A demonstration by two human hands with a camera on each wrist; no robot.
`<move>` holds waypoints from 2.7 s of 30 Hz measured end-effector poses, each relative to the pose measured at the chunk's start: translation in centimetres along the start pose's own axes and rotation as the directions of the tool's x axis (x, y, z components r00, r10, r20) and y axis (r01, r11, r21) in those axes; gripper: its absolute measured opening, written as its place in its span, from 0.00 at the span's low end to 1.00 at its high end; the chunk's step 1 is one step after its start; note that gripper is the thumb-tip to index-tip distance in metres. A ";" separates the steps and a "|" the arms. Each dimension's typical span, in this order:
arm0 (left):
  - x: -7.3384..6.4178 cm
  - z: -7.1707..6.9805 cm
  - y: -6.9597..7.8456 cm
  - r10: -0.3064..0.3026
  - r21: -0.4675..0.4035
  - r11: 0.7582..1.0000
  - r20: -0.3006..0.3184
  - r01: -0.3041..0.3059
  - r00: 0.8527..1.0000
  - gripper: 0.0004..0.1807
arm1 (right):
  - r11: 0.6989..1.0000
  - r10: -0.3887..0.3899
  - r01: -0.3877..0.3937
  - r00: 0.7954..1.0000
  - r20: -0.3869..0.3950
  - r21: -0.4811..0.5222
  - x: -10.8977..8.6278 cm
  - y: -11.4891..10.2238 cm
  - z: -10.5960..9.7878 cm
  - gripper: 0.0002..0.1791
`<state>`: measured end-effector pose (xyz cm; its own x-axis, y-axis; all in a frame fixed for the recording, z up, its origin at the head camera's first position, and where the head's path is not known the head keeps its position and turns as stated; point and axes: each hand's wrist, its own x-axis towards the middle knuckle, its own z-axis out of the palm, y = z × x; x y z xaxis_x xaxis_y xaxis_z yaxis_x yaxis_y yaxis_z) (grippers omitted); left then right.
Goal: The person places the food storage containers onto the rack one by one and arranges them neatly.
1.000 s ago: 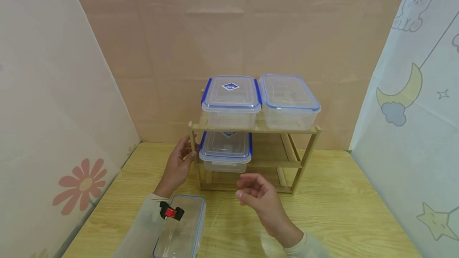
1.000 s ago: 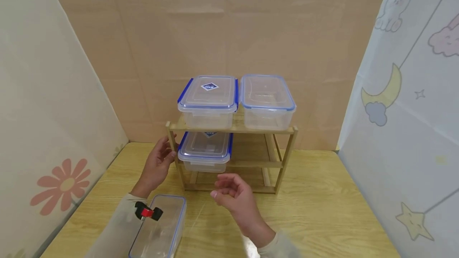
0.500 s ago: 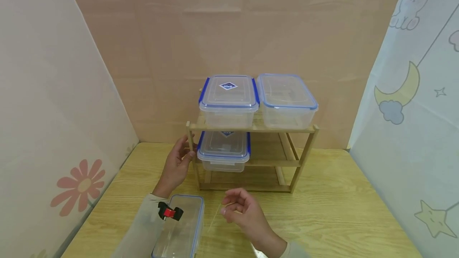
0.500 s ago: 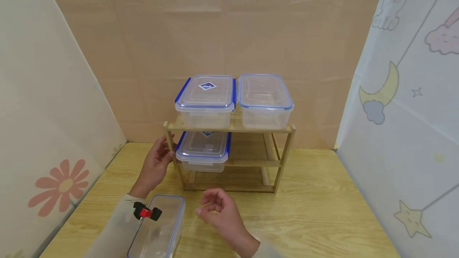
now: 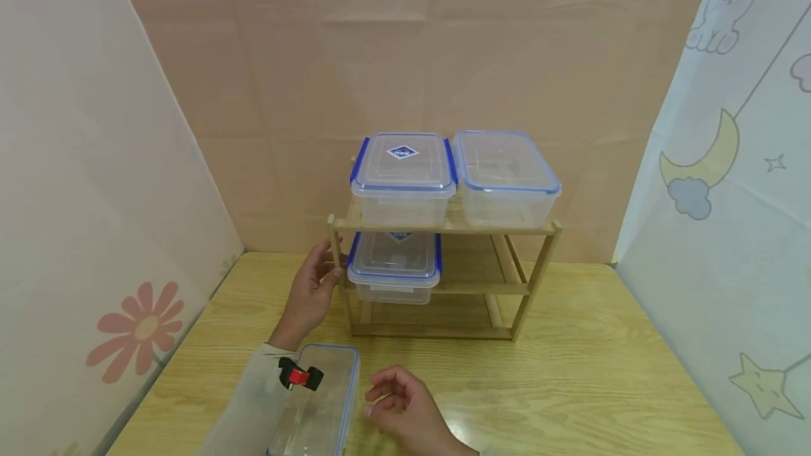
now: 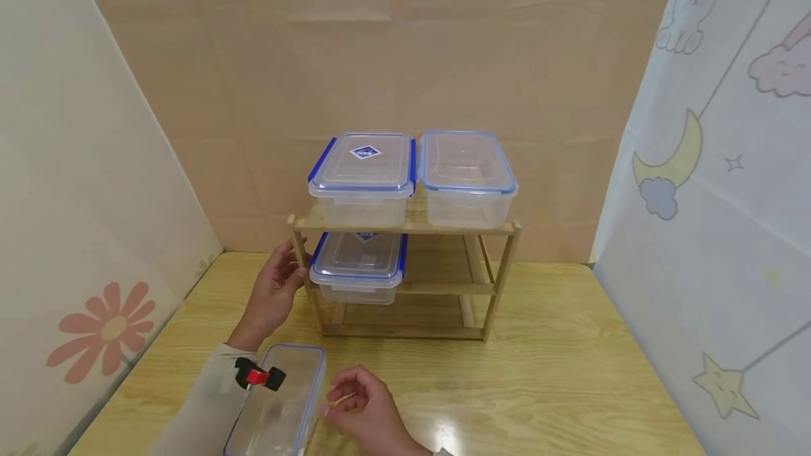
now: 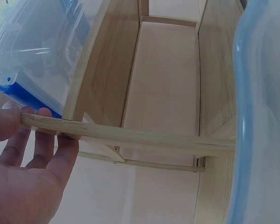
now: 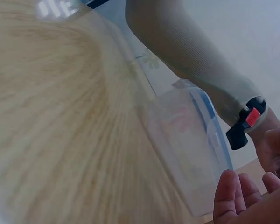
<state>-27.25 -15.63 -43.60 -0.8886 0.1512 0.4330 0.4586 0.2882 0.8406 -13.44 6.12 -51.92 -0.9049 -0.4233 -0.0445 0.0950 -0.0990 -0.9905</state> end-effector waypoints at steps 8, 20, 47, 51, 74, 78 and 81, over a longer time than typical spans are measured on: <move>0.0 0.0 0.0 0.021 -0.016 1.000 0.007 -0.021 1.000 0.30 | 0.998 -0.001 -0.002 0.999 0.042 0.070 -0.5 1.3 1.2 0.24; -0.1 0.0 -0.1 0.025 -0.052 0.998 0.003 -0.025 1.000 0.30 | 0.991 0.044 -0.054 0.996 0.079 0.125 -1.3 2.4 2.8 0.22; -0.2 0.0 -0.2 0.045 -0.062 0.997 0.013 -0.044 0.999 0.30 | 0.964 0.190 -0.172 0.979 -0.070 0.205 -1.3 2.4 5.2 0.22; -0.3 0.0 -0.3 0.029 -0.049 0.998 0.005 -0.029 1.000 0.30 | 0.973 0.137 -0.126 0.990 -0.045 0.191 -1.0 2.8 4.7 0.18; -0.1 -0.1 -0.1 -0.010 -0.041 0.999 0.016 0.010 1.000 0.32 | 0.996 0.061 -0.059 0.998 -0.032 0.067 -1.7 2.0 2.8 0.16; 0.0 -0.1 -0.1 -0.013 -0.049 0.999 0.015 0.014 1.000 0.31 | 0.998 0.066 -0.064 0.996 -0.059 0.025 -1.9 1.6 2.3 0.16; 0.1 -0.2 -0.2 -0.005 -0.057 0.998 0.023 0.007 1.000 0.31 | 0.995 0.091 -0.088 0.993 -0.072 0.038 -2.1 1.0 2.1 0.17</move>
<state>-27.40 -15.88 -43.63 -0.8908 0.1717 0.4206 0.4517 0.2353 0.8606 -10.54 5.02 -52.56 -0.9201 -0.3645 -0.1433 0.1901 -0.0956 -0.9771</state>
